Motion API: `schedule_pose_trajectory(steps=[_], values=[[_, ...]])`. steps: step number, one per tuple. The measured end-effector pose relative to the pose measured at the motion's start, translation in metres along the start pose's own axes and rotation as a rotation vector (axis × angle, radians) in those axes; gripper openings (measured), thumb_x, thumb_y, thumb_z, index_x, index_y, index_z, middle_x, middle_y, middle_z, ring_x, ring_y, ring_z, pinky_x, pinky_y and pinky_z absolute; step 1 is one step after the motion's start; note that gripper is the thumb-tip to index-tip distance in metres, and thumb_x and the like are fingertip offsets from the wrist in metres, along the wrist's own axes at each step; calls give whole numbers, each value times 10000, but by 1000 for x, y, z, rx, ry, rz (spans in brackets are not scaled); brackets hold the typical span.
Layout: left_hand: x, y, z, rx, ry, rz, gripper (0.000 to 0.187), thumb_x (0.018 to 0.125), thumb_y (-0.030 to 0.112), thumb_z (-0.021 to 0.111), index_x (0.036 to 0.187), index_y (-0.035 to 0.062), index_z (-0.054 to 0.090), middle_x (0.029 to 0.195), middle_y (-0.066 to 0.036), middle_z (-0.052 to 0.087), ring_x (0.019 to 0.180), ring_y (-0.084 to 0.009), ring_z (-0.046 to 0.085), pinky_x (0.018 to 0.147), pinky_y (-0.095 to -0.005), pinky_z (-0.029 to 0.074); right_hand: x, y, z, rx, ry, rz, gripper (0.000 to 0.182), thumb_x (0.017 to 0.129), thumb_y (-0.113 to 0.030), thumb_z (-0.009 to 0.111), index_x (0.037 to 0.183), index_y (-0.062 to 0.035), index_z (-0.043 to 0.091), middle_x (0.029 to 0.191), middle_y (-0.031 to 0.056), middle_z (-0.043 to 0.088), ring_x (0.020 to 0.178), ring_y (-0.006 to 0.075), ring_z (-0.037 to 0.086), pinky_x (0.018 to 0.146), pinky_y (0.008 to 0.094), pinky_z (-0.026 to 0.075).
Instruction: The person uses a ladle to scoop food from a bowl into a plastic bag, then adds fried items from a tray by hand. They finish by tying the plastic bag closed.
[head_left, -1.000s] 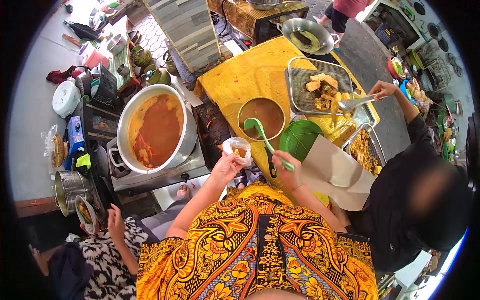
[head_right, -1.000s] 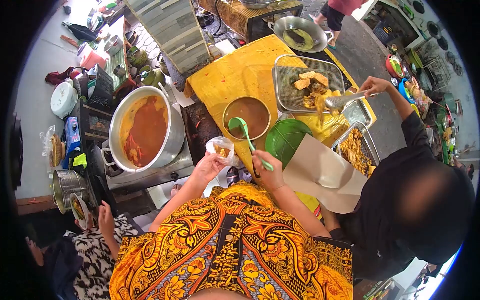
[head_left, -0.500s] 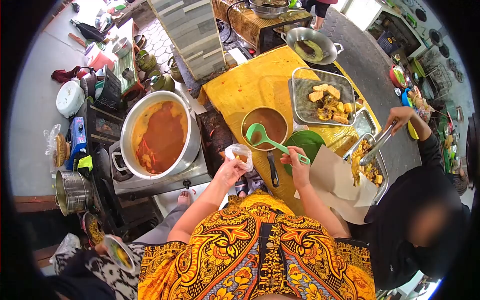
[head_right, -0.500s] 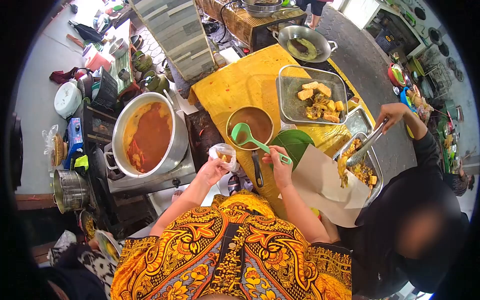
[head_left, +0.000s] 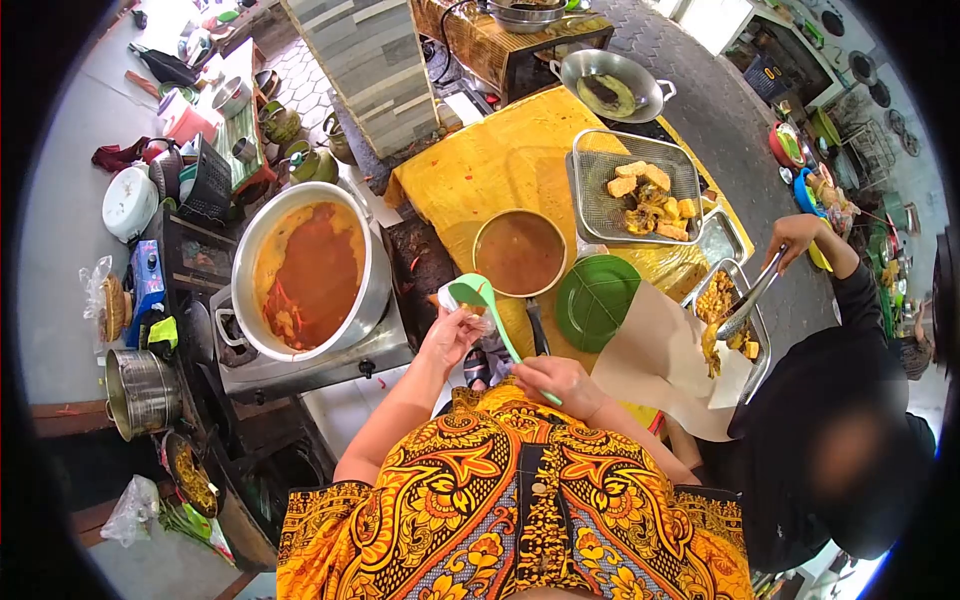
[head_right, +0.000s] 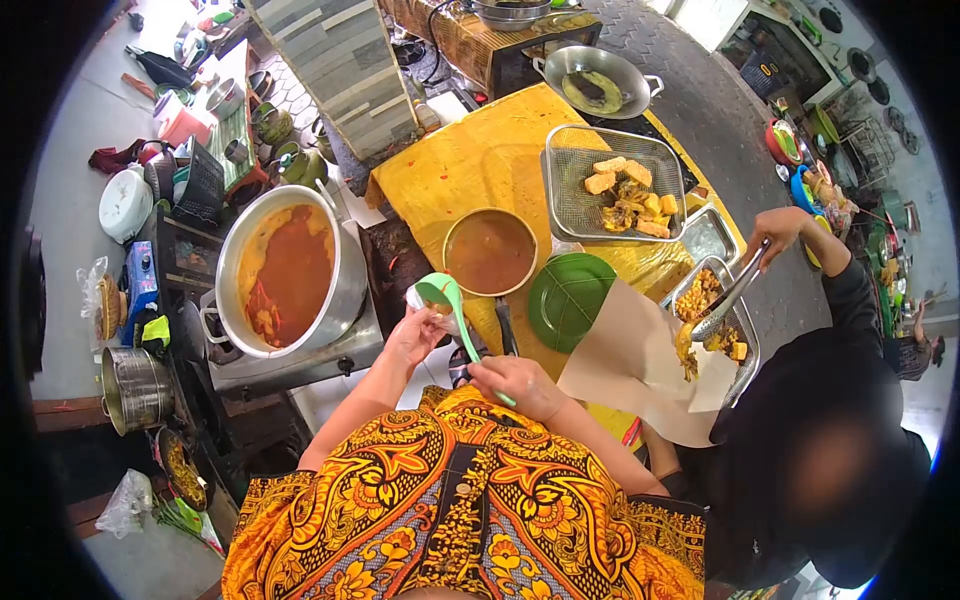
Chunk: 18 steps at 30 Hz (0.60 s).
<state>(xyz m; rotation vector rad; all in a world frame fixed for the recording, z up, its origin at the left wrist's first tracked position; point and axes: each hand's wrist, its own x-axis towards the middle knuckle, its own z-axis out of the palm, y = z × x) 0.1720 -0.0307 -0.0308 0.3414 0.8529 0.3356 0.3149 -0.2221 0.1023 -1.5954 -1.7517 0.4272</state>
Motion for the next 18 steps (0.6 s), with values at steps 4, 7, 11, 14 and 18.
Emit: schedule_pose_trajectory(steps=[4, 7, 11, 14, 18], values=[[-2, -3, -7, -116, -52, 49, 561, 827, 5, 535, 1306, 203, 319, 1181, -90, 529, 1001, -245, 600, 824, -420, 541, -1, 2, 0, -110, -99, -119, 318, 730, -77, 688, 1028, -62, 580, 851, 89, 634, 680, 245, 630, 589, 345, 522], [-8, 4, 1, -104, -21, 49, 537, 857, 4, 502, 1325, 200, 327, 1234, -95, 516, 1053, -258, 588, 857, -406, 535, -1, 18, 3, 120, 253, -1, 325, 748, -1, 672, 1055, -57, 581, 884, 111, 646, 736, 256, 648, 614, 351, 525], [-15, 5, -2, -48, -52, 40, 514, 872, -2, 476, 1330, 188, 340, 1252, -98, 517, 1081, -262, 579, 867, -365, 539, 16, 44, 2, 39, 380, 167, 288, 768, -13, 666, 1042, -46, 587, 884, 119, 640, 741, 273, 645, 626, 350, 523], [-17, 4, -2, -48, -86, 43, 528, 868, -7, 473, 1336, 192, 330, 1261, -98, 508, 1099, -261, 567, 877, -366, 534, 31, 58, 1, -113, 376, 172, 259, 783, -36, 659, 1034, -44, 593, 877, 120, 624, 739, 286, 633, 627, 350, 515], [-20, 0, -8, -62, -100, 38, 541, 867, -16, 463, 1339, 203, 318, 1274, -100, 494, 1104, -256, 559, 881, -377, 529, 38, 74, 14, -203, 254, 173, 227, 810, -75, 641, 1031, -58, 595, 859, 112, 602, 724, 296, 616, 613, 367, 504]])
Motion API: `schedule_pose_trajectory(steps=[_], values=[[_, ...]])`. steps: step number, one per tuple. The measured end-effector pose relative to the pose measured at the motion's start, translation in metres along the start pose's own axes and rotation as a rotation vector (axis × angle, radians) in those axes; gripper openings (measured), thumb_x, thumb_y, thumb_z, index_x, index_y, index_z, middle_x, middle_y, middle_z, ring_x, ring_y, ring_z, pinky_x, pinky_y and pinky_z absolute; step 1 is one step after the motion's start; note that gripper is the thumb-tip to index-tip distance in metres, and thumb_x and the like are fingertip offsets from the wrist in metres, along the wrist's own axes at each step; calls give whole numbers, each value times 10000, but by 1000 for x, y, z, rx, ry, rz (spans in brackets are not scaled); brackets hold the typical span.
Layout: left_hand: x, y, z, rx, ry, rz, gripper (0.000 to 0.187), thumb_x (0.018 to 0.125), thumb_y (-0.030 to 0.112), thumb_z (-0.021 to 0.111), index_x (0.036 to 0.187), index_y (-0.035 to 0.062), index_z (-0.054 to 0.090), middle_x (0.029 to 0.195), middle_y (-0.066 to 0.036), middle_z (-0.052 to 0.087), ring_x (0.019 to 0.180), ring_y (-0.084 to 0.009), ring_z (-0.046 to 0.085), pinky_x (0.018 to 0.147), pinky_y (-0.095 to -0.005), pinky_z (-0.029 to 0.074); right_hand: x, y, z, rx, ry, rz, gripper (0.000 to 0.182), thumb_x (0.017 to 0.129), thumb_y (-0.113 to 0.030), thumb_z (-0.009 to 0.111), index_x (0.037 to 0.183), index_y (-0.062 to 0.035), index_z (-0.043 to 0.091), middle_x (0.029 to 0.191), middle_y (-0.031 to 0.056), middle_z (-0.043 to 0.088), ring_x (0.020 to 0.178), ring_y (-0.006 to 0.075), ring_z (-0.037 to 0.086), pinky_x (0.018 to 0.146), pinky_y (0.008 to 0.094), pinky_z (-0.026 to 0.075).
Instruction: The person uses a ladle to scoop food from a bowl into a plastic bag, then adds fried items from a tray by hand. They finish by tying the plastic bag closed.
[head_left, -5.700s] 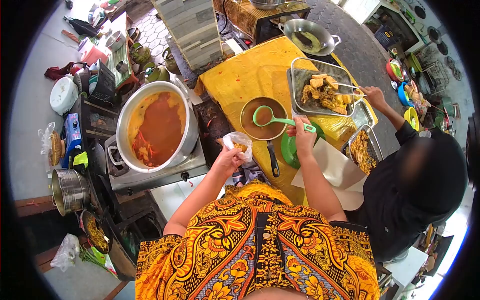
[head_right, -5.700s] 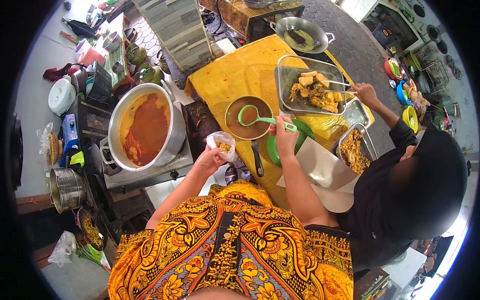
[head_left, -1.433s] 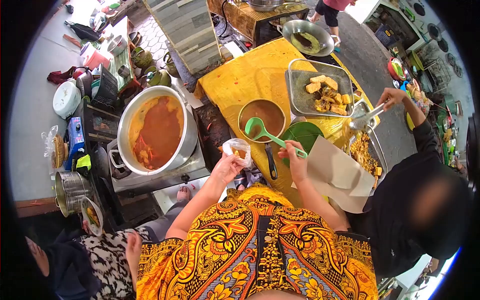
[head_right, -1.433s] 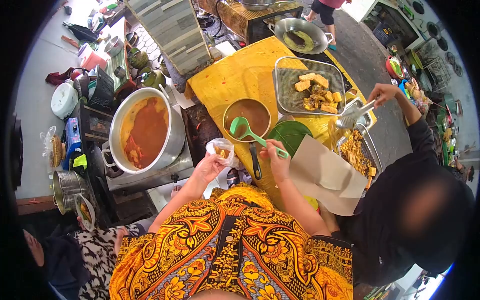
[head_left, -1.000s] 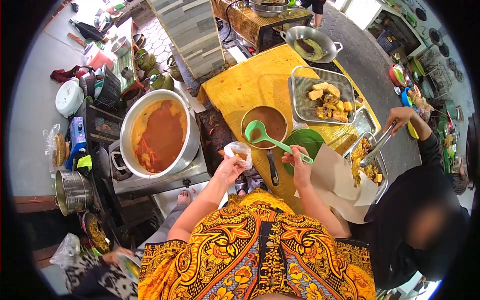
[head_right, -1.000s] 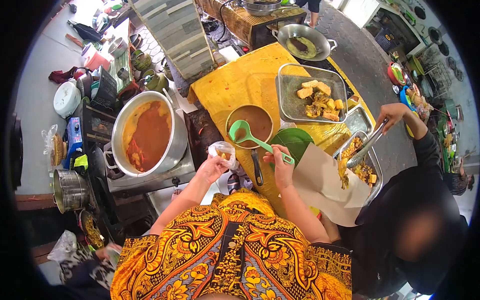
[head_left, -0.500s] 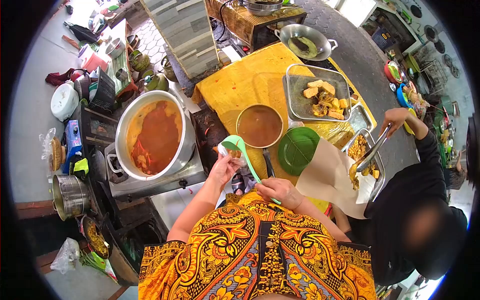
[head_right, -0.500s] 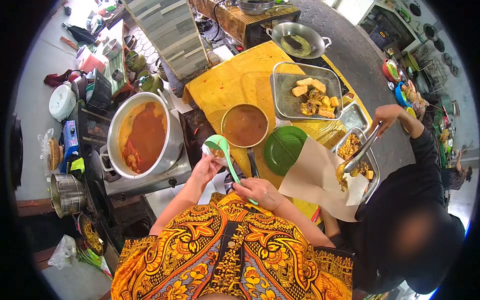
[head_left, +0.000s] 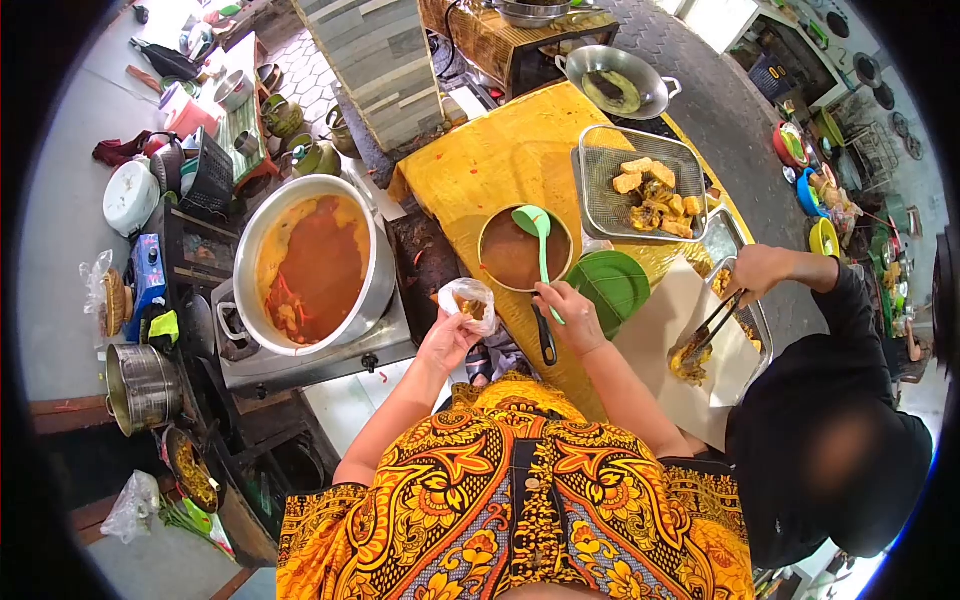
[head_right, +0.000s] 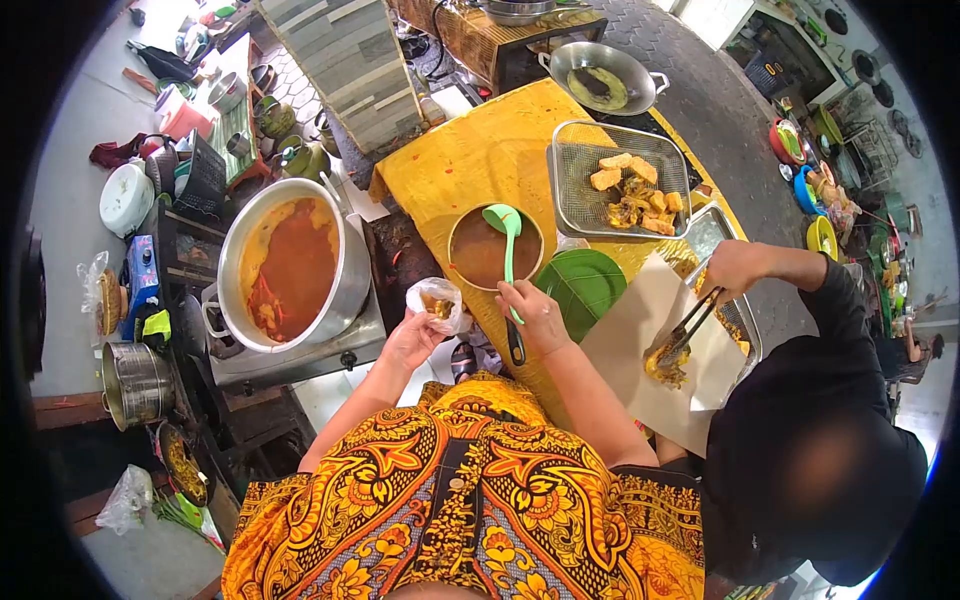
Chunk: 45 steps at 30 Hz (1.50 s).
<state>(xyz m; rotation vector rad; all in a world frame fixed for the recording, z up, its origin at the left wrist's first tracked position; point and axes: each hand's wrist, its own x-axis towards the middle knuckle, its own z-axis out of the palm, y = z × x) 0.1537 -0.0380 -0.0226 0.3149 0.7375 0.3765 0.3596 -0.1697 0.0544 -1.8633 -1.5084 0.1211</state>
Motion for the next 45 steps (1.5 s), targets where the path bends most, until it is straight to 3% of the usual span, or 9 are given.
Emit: schedule_pose_trajectory(steps=[5, 10, 20, 31, 34, 37, 40, 42, 45], values=[[-6, -1, 0, -14, 31, -30, 533, 874, -8, 466, 1337, 211, 319, 1268, -93, 494, 1082, -252, 569, 886, -392, 524, -3, 3, 9, -13, -83, 42, 212, 816, -85, 636, 1023, -60, 598, 856, 105, 600, 730, 294, 616, 618, 377, 503], [-8, -4, -2, -42, 13, -45, 539, 874, -7, 470, 1336, 229, 323, 1249, -85, 506, 1065, -243, 576, 882, -392, 523, -6, 2, 12, 139, 4, 54, 197, 821, -93, 633, 1013, -59, 603, 856, 102, 601, 746, 290, 617, 644, 371, 507], [-9, -3, -1, -6, 12, -69, 601, 855, -9, 463, 1364, 250, 276, 1244, -83, 518, 1032, -234, 599, 837, -392, 540, -10, 2, 16, 31, -42, 86, 230, 832, -108, 620, 1059, -74, 594, 900, 111, 610, 774, 293, 622, 661, 368, 510], [-9, 3, 0, -43, 23, -101, 586, 870, -3, 458, 1368, 254, 283, 1224, -97, 526, 1021, -242, 603, 857, -412, 532, -17, -7, 22, 288, 49, 191, 192, 829, -82, 638, 1014, -36, 622, 911, 128, 638, 792, 290, 633, 697, 349, 507], [-13, 6, 6, 1, 8, -82, 536, 871, 3, 472, 1329, 240, 328, 1215, -81, 534, 1035, -232, 598, 863, -379, 529, -18, -15, 24, 378, 111, 249, 189, 821, -56, 646, 1006, -19, 627, 935, 133, 648, 807, 272, 640, 715, 325, 505], [-11, 6, 5, 11, 45, -84, 558, 855, -19, 470, 1326, 250, 339, 1193, -58, 544, 942, -172, 611, 807, -329, 540, -21, -19, 24, 480, 113, 349, 181, 819, -52, 651, 993, -6, 630, 939, 135, 654, 825, 258, 644, 725, 307, 503], [-11, 8, 4, 40, -19, -87, 616, 856, -8, 461, 1374, 265, 269, 1256, -61, 508, 1049, -230, 587, 855, -401, 524, -25, -22, 24, 442, 126, 297, 180, 817, -55, 652, 989, -9, 629, 931, 139, 651, 799, 273, 642, 704, 312, 508], [-18, 11, 14, 8, 39, -79, 561, 837, -42, 470, 1312, 238, 370, 1139, -36, 565, 748, -90, 570, 712, -265, 532, -28, -25, 23, 387, 116, 255, 178, 815, -52, 651, 987, -13, 628, 924, 141, 649, 786, 281, 641, 692, 321, 510], [-18, 11, 15, 14, 37, -81, 563, 826, -41, 476, 1311, 225, 370, 1116, -36, 575, 735, -85, 573, 712, -264, 536, -30, -28, 25, 312, 89, 182, 176, 810, -54, 652, 981, -22, 625, 908, 143, 644, 764, 295, 638, 667, 338, 511]])
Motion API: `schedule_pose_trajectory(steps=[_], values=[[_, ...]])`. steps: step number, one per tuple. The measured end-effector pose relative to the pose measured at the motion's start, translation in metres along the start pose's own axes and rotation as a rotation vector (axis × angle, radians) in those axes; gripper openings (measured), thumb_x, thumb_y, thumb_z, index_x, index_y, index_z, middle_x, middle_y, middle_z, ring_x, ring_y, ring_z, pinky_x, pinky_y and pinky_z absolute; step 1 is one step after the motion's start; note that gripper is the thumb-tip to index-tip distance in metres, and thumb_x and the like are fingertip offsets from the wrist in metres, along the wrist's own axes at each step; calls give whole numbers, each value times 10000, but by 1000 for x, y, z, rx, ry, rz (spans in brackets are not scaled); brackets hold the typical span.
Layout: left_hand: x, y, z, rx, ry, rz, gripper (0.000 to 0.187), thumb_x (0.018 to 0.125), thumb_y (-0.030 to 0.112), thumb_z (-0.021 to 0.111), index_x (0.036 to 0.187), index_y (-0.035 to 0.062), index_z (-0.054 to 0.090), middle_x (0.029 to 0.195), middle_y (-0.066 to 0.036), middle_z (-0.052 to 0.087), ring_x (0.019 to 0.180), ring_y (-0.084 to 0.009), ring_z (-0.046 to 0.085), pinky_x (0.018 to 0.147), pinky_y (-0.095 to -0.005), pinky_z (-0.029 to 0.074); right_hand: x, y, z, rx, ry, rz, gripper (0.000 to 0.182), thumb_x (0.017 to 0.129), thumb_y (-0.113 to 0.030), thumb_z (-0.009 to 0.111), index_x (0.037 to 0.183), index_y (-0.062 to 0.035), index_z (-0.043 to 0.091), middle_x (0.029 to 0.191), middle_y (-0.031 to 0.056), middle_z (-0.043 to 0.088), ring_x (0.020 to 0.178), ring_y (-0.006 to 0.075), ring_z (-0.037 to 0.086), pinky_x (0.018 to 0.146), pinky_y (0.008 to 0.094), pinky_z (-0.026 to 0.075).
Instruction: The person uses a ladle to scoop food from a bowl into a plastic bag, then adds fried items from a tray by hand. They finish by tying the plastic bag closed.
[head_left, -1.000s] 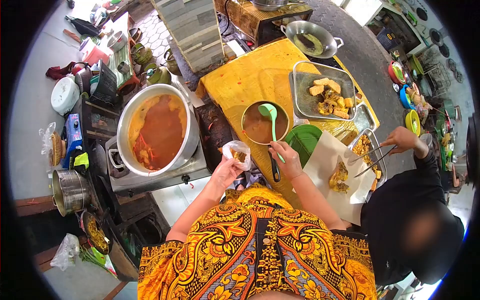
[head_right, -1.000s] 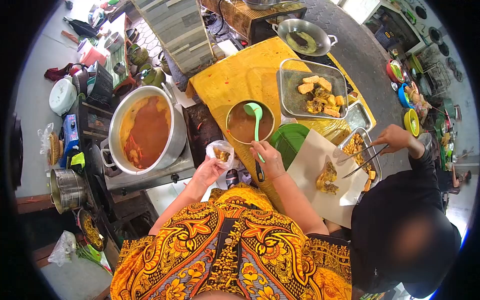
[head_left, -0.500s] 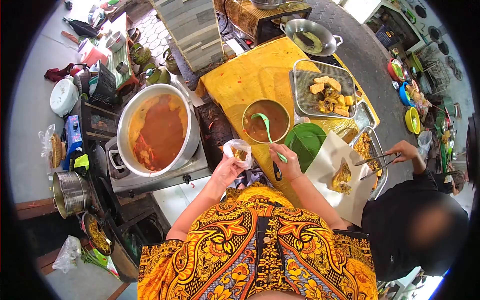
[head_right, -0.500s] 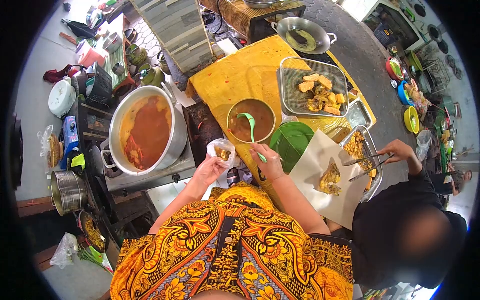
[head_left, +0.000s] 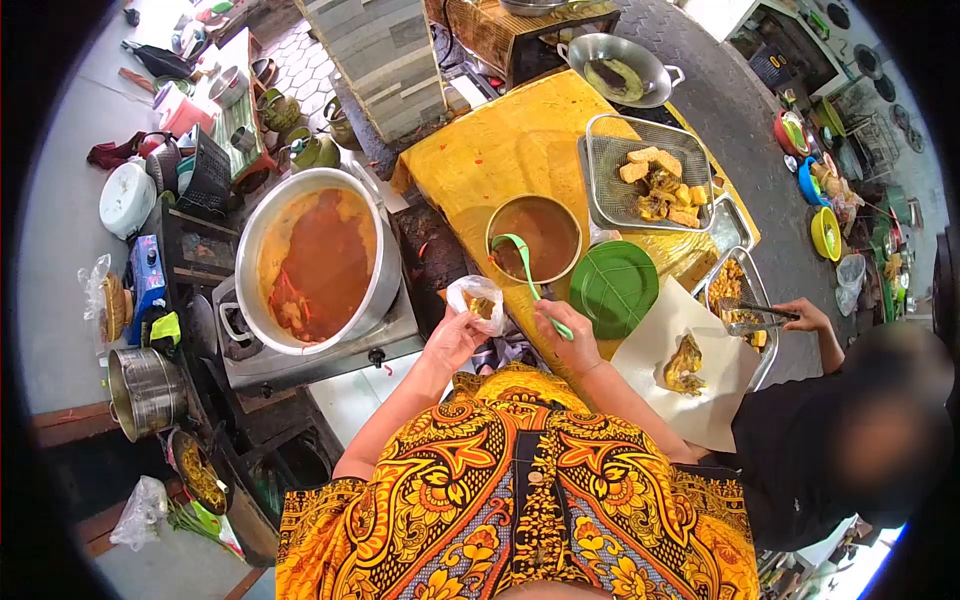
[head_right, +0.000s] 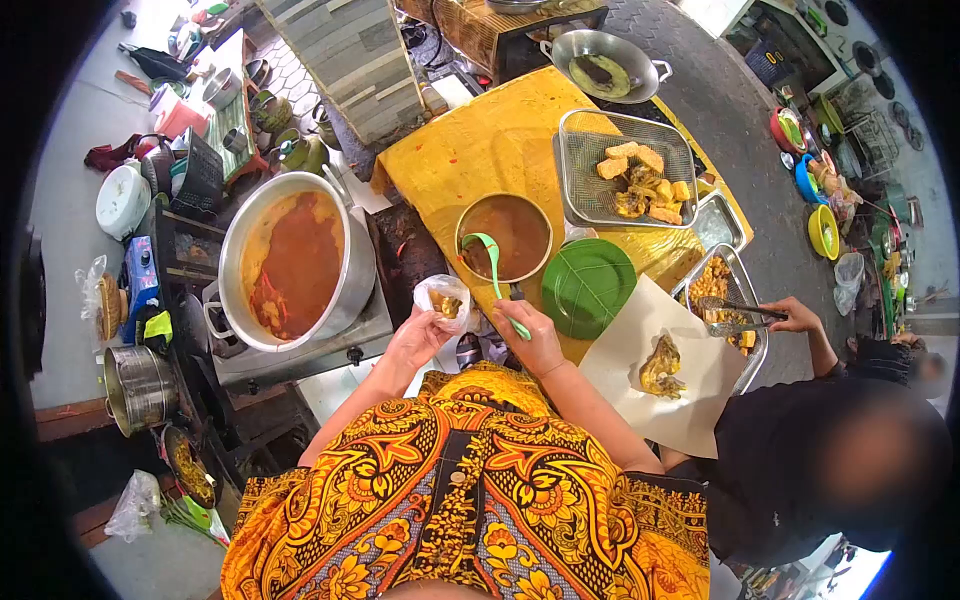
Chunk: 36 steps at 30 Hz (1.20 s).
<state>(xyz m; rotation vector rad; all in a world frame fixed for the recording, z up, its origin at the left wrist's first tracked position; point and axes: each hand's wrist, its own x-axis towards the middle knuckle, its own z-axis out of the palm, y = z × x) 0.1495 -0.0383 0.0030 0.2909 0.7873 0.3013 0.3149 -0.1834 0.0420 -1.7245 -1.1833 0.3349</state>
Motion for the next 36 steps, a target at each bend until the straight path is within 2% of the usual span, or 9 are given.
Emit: schedule_pose_trajectory(steps=[14, 17, 20, 22, 25, 29, 32, 34, 36], values=[[6, -1, 2, 58, -20, 4, 585, 813, -34, 485, 1327, 202, 336, 1097, -46, 578, 744, -91, 589, 740, -285, 555, -14, -13, 2, -72, -65, -99, 203, 806, -72, 651, 1005, -45, 622, 872, 134, 632, 718, 307, 623, 629, 364, 506], [6, -2, 2, 61, -10, 13, 585, 817, -36, 478, 1332, 199, 331, 1104, -54, 577, 763, -110, 597, 743, -288, 556, -16, -15, 1, -87, -72, -74, 195, 811, -70, 648, 1001, -36, 622, 888, 138, 637, 742, 305, 630, 644, 355, 511], [7, -3, 1, 51, -21, 14, 580, 821, -40, 471, 1332, 199, 338, 1130, -64, 570, 787, -124, 601, 742, -294, 555, -19, -9, 4, -19, 36, -25, 184, 822, -78, 643, 997, -26, 623, 888, 141, 641, 757, 293, 636, 657, 334, 512], [8, -3, 1, 53, -8, 10, 578, 823, -43, 467, 1332, 201, 342, 1148, -69, 565, 796, -127, 600, 740, -296, 555, -19, -4, 6, 169, 209, 144, 177, 830, -92, 641, 994, -26, 625, 876, 141, 641, 746, 273, 635, 657, 317, 506], [12, -4, -4, 44, -6, -12, 573, 825, -42, 468, 1328, 205, 352, 1186, -74, 550, 827, -126, 603, 749, -291, 554, -14, 0, -6, 166, 106, 172, 171, 830, -97, 645, 985, -28, 630, 865, 141, 639, 739, 256, 633, 657, 313, 502], [14, -4, 1, 28, 3, -8, 559, 839, -33, 465, 1330, 205, 344, 1194, -88, 546, 915, -180, 621, 788, -327, 553, -7, 6, -12, 131, 47, 210, 167, 831, -95, 642, 985, -31, 629, 870, 141, 638, 731, 259, 632, 646, 320, 499], [18, -5, -4, 24, 15, -3, 546, 848, -22, 468, 1329, 198, 337, 1181, -101, 553, 954, -221, 624, 818, -361, 549, -3, -2, -14, 118, 85, 144, 174, 831, -89, 638, 995, -32, 627, 866, 141, 639, 725, 267, 629, 641, 322, 499], [18, -5, -4, 37, 1, -8, 535, 853, -16, 471, 1326, 193, 335, 1174, -106, 556, 964, -237, 624, 831, -377, 545, -2, -13, -17, 21, -9, -14, 177, 824, -79, 641, 993, -29, 626, 864, 139, 641, 725, 272, 630, 644, 321, 503], [18, -5, -3, 27, -14, 12, 506, 855, -5, 484, 1310, 172, 346, 1162, -108, 565, 958, -240, 626, 836, -379, 544, -6, -12, -12, 28, 37, -8, 173, 818, -71, 645, 984, -27, 628, 863, 140, 642, 728, 273, 632, 648, 322, 505]])
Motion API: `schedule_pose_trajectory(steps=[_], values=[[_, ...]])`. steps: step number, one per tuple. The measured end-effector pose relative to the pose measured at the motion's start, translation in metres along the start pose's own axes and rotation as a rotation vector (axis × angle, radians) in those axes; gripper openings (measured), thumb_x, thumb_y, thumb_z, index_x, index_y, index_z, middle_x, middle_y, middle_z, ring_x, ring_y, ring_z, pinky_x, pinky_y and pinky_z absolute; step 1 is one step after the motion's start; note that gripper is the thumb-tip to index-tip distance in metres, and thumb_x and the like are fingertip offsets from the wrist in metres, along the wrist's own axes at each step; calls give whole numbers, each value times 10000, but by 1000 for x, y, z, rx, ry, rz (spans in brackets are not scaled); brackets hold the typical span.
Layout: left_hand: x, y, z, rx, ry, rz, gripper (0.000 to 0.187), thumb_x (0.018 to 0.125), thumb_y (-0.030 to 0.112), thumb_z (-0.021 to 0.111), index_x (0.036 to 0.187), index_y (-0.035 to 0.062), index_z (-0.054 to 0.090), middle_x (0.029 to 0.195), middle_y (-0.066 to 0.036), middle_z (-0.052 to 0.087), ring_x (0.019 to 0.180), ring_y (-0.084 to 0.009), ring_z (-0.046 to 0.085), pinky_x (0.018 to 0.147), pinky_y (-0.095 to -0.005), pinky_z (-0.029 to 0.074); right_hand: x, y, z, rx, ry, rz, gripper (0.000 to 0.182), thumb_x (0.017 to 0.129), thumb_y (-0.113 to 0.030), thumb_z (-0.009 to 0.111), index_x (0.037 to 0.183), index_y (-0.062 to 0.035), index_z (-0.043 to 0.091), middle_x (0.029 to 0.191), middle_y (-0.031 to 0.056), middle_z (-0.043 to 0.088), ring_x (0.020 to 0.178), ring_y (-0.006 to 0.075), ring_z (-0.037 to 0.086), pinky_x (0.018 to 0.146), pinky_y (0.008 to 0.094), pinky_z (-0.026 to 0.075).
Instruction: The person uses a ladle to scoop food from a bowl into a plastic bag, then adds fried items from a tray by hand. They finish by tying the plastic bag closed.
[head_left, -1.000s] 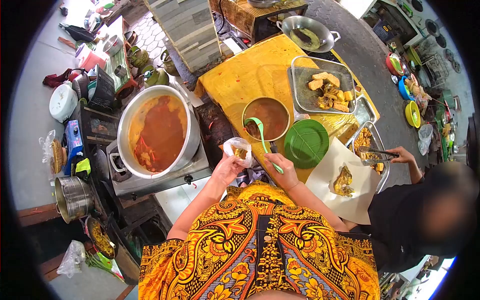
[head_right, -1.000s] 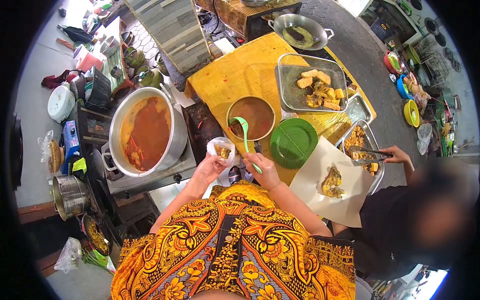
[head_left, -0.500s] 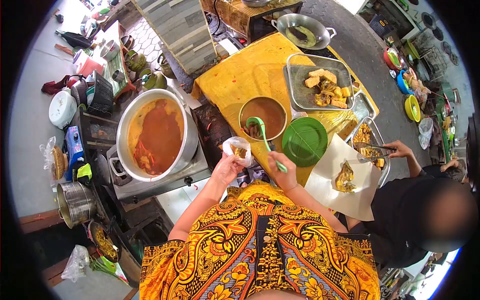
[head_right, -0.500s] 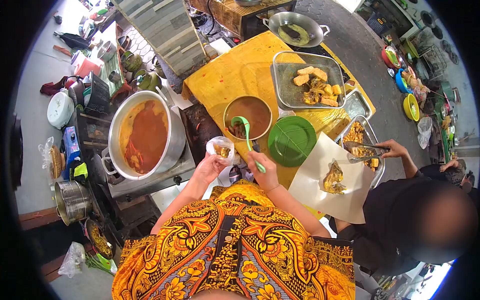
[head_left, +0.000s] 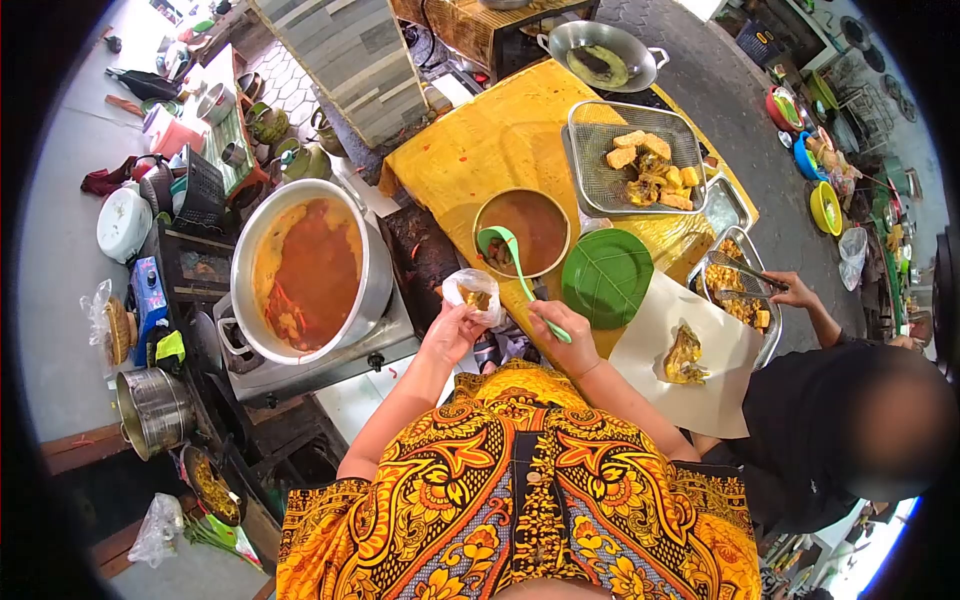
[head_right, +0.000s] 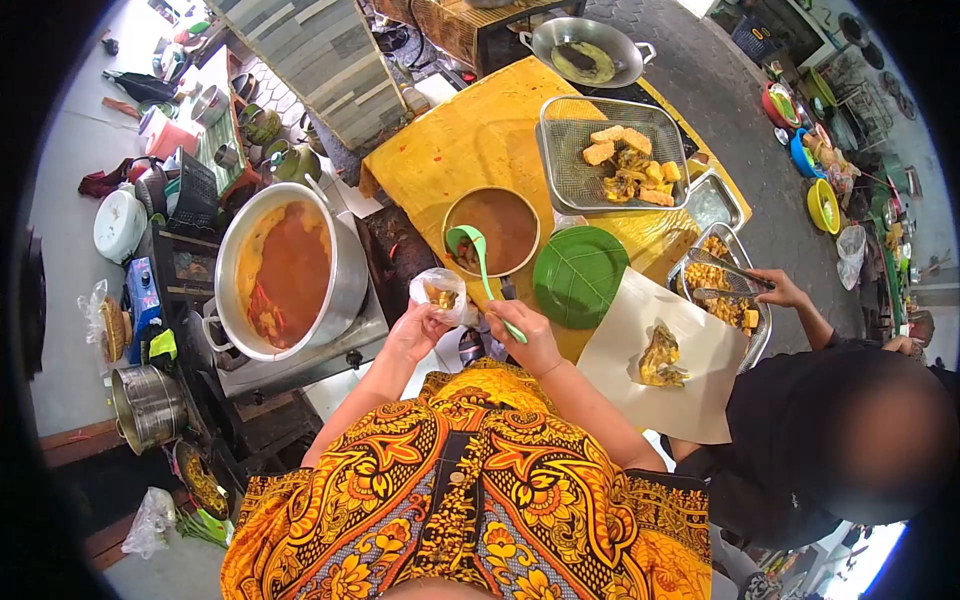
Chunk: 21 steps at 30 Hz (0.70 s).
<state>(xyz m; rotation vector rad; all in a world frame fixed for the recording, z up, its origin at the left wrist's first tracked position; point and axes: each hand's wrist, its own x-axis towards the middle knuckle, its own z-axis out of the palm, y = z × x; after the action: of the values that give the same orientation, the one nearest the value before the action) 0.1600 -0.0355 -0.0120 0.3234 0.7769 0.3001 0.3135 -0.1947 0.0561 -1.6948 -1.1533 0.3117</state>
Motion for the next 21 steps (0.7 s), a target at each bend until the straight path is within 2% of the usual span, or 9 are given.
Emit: schedule_pose_trajectory(steps=[2, 4, 7, 8, 9, 11, 14, 15, 21], values=[[1, -1, -2, -6, 4, 11, 493, 856, -2, 487, 1301, 163, 354, 1158, -107, 567, 959, -239, 626, 831, -374, 546, -4, 2, 3, 9, 42, 2, 169, 812, -62, 649, 976, -24, 629, 863, 140, 644, 731, 273, 633, 652, 322, 507], [0, 1, 1, -11, 7, 25, 480, 856, 0, 490, 1292, 155, 362, 1155, -106, 569, 960, -238, 626, 827, -369, 547, -6, 8, 5, 159, 153, 184, 157, 809, -49, 650, 961, -17, 632, 860, 137, 648, 740, 254, 641, 652, 314, 505], [0, 1, 4, -10, 2, 22, 480, 852, -3, 494, 1287, 155, 368, 1155, -108, 568, 963, -240, 625, 822, -361, 550, -6, 18, -2, 78, 32, 141, 167, 807, -39, 648, 972, -17, 635, 857, 137, 651, 749, 232, 645, 649, 296, 501], [2, 1, 3, 5, 1, 9, 492, 866, 7, 485, 1307, 178, 349, 1192, -95, 549, 1018, -242, 603, 838, -377, 544, -7, 19, -3, 79, 31, 141, 167, 807, -39, 648, 972, -17, 635, 857, 137, 651, 749, 232, 645, 649, 296, 501], [3, 1, 0, 20, 2, -5, 504, 881, 17, 476, 1327, 200, 330, 1228, -82, 531, 1074, -244, 582, 854, -393, 538, -7, 17, -5, 111, 25, 202, 162, 822, -50, 640, 980, -12, 635, 853, 122, 653, 747, 204, 645, 647, 282, 497], [7, -1, -6, 20, -2, 2, 503, 878, 11, 472, 1324, 197, 331, 1230, -84, 530, 1070, -246, 584, 850, -394, 540, -7, 15, -6, 144, 20, 265, 160, 836, -61, 631, 987, -8, 636, 849, 107, 656, 745, 175, 646, 644, 267, 494], [6, -1, -1, 21, 14, 6, 521, 844, -13, 492, 1306, 180, 346, 1199, -98, 547, 1020, -252, 608, 814, -372, 554, -9, 16, -4, 398, 186, 429, 176, 888, -114, 583, 999, 14, 631, 826, 56, 645, 719, 94, 634, 632, 226, 484], [6, -1, 1, 21, 37, 3, 539, 814, -30, 515, 1293, 164, 361, 1167, -110, 564, 973, -255, 629, 782, -351, 566, -10, 15, -3, 397, 187, 431, 176, 888, -114, 583, 999, 14, 631, 826, 56, 645, 719, 94, 634, 632, 226, 484], [20, -4, -4, 70, 76, 12, 539, 805, -58, 480, 1286, 152, 358, 1153, -115, 573, 983, -258, 628, 791, -363, 566, -14, -13, -10, 372, 215, 350, 159, 857, -80, 606, 992, -4, 640, 844, 77, 648, 724, 126, 644, 631, 238, 491]])
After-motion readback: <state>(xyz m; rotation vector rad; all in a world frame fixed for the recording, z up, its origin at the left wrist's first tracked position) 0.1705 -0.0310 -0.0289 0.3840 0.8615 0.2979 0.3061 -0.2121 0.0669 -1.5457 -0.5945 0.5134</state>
